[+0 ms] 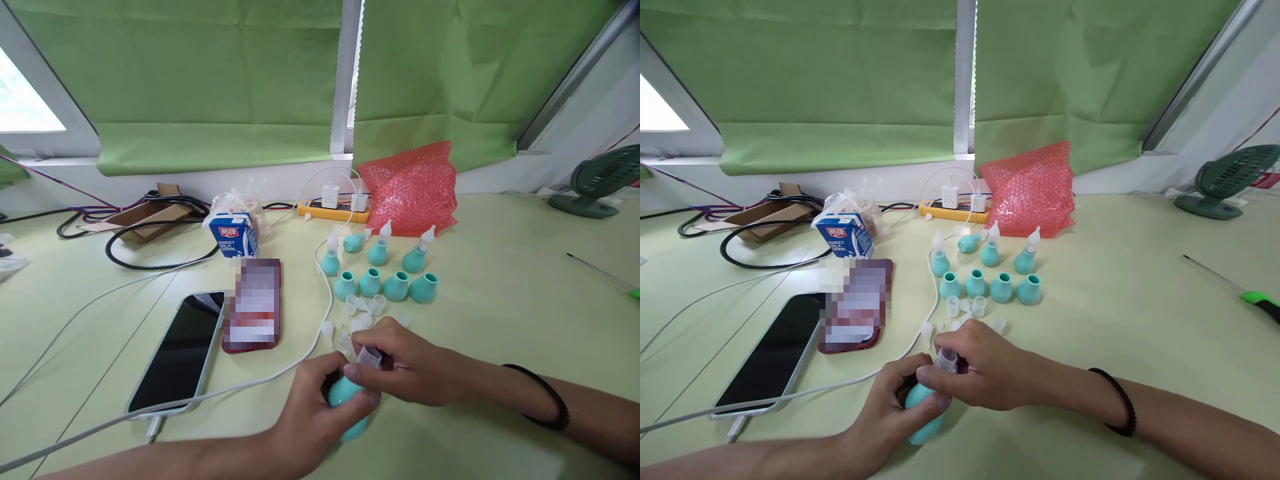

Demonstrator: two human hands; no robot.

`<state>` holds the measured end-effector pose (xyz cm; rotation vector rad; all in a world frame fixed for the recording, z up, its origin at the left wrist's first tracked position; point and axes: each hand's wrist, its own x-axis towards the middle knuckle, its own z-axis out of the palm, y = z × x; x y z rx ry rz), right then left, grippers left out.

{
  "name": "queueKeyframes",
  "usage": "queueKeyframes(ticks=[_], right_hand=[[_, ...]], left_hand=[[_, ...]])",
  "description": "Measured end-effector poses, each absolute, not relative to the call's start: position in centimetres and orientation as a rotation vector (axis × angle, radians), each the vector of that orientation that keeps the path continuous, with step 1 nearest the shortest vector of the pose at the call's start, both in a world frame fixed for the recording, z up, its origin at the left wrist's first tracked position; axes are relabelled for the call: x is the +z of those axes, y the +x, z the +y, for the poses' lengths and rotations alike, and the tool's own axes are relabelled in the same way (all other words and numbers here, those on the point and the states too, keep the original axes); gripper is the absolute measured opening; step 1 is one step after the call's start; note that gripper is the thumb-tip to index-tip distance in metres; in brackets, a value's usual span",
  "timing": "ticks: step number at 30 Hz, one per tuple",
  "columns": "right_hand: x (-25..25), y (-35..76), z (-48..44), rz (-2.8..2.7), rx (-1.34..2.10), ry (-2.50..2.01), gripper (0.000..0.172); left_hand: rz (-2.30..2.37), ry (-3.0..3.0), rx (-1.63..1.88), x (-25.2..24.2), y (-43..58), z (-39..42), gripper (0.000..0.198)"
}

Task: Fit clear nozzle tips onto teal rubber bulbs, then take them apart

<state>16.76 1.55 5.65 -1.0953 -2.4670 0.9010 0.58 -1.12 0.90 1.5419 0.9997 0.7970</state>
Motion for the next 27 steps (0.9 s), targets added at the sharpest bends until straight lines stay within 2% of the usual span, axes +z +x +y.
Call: queueKeyframes(ticks=[9,14,17,23,27], right_hand=[[4.3,16.2,1.4,-1.95,1.685,-0.931,0.043],[3.7,16.1,1.7,-1.618,1.917,-1.052,0.042],[5.0,17.0,2.3,-1.611,1.727,-1.132,0.041],[9.7,20.6,3.3,-2.424,0.786,-1.245,0.041],[10.5,23.6,4.4,-2.67,0.427,-1.472,0.035]], left_hand=[[0.895,1.859,0.877,1.7,0.4,-1.1,0.027],[0.692,1.985,0.816,2.4,-0.2,-1.5,0.019],[0.54,2.065,0.766,2.3,-0.4,-1.7,0.017],[0.71,1.921,0.972,2.1,-0.1,-1.5,0.02],[0.713,1.915,1.003,1.9,0.2,-1.3,0.026]])
